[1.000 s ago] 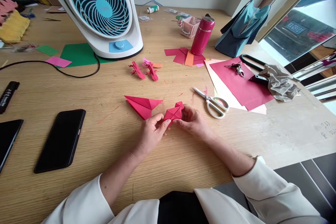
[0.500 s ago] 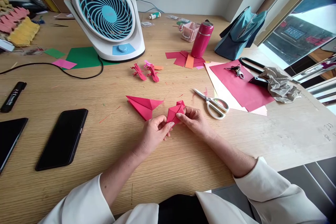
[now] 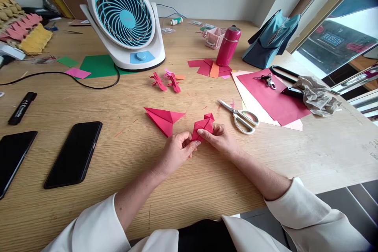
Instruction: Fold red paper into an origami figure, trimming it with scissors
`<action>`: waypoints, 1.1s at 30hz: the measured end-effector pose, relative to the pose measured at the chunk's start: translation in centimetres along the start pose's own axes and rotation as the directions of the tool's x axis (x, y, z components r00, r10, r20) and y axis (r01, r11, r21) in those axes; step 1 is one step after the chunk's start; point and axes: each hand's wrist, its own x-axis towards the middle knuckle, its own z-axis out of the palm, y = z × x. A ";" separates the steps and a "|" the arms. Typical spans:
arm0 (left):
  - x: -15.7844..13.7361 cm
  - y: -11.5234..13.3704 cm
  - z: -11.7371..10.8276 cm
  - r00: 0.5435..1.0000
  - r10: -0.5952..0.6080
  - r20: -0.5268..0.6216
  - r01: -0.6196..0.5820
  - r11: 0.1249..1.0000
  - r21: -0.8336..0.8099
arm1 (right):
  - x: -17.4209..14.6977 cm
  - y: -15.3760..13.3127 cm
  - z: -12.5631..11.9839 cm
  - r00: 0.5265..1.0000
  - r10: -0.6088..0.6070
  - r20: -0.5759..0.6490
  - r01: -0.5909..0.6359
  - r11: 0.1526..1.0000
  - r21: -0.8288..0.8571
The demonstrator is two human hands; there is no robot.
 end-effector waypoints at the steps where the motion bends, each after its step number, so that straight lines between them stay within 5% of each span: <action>1: 0.0 0.0 0.0 1.000 -0.003 0.008 0.003 1.000 -0.003 | 0.0 0.0 0.1 1.000 -0.002 -0.001 0.002 1.000 -0.007; 8: 0.0 -0.1 0.1 1.000 -0.007 0.016 0.007 1.000 -0.020 | 0.0 0.0 -0.1 0.998 0.013 -0.064 -0.014 1.000 -0.021; 14: 0.0 -0.1 0.2 0.998 0.050 -0.042 -0.047 0.996 0.073 | -0.1 0.0 0.1 0.996 0.000 0.086 -0.005 0.998 0.061; 23: -0.3 0.2 0.2 0.997 0.061 -0.036 -0.057 0.994 0.095 | -0.1 0.5 -0.3 0.999 0.047 -0.026 -0.048 0.998 -0.050; 29: 0.1 0.2 0.7 0.996 0.019 -0.088 -0.013 0.997 0.075 | -0.2 -0.1 0.5 0.989 -0.012 0.147 -0.003 0.995 0.104; 33: -1.4 1.0 0.1 0.992 0.073 -0.100 -0.051 0.976 0.212 | -0.5 -0.1 0.9 0.998 -0.002 0.067 -0.003 0.996 0.086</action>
